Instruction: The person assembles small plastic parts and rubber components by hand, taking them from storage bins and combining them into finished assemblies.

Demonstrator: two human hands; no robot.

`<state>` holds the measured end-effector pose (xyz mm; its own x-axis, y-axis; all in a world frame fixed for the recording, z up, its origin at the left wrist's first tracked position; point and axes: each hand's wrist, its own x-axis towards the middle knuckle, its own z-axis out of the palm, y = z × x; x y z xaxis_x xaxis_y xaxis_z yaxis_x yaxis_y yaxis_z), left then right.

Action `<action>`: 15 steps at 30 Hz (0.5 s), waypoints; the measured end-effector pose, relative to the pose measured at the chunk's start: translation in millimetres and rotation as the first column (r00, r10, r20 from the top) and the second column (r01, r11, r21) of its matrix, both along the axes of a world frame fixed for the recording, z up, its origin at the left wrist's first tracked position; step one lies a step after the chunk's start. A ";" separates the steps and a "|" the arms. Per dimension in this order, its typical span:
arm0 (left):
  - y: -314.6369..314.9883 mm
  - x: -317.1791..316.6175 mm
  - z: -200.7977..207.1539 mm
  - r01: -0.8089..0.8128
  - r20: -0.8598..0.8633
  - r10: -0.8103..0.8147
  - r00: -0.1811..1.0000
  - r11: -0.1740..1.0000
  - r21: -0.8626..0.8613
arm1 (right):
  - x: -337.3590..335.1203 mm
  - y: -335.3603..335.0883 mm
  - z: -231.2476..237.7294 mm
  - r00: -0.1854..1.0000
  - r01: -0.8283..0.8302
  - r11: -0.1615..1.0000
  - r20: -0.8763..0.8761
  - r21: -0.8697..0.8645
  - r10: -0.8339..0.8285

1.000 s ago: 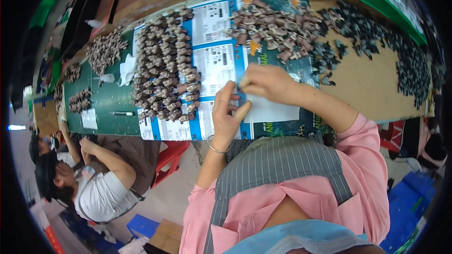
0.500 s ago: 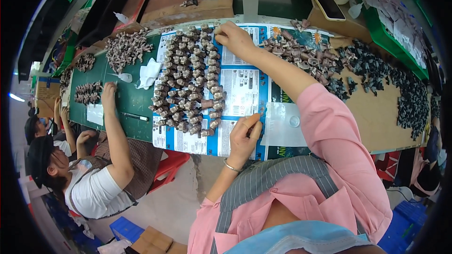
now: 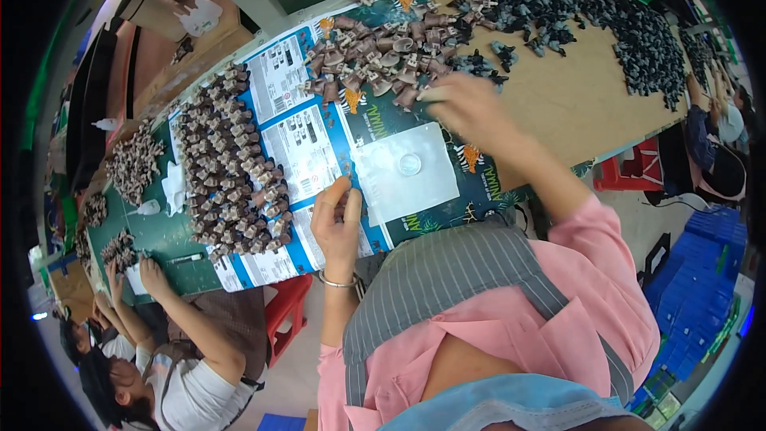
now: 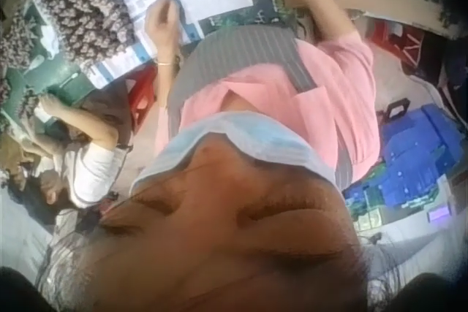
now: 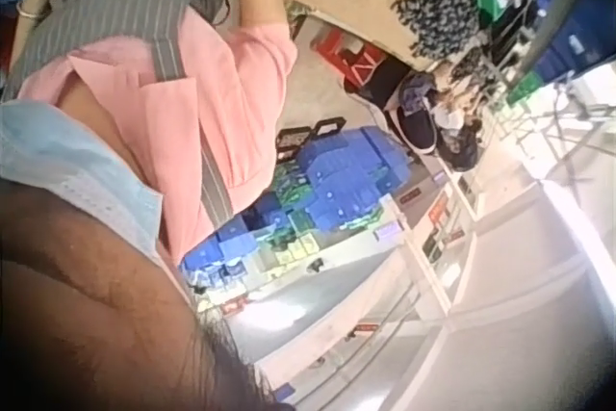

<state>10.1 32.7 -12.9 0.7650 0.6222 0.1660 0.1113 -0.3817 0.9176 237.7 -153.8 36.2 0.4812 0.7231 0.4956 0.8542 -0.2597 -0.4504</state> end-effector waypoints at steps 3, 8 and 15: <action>4.5 17.5 8.5 0.096 -0.031 -0.094 0.995 0.993 0.067 | 0.8 -78.4 -12.2 0.975 0.223 0.973 -0.001 -0.054 -0.223; -5.1 91.1 33.5 0.319 -0.108 -0.301 0.947 0.919 0.230 | -17.6 -101.3 -25.6 0.966 0.224 0.957 -0.087 -0.184 -0.243; -22.7 155.1 23.5 0.375 -0.122 -0.386 0.914 0.694 0.615 | -16.0 -111.7 -18.5 0.936 0.106 0.987 -0.322 -0.125 -0.141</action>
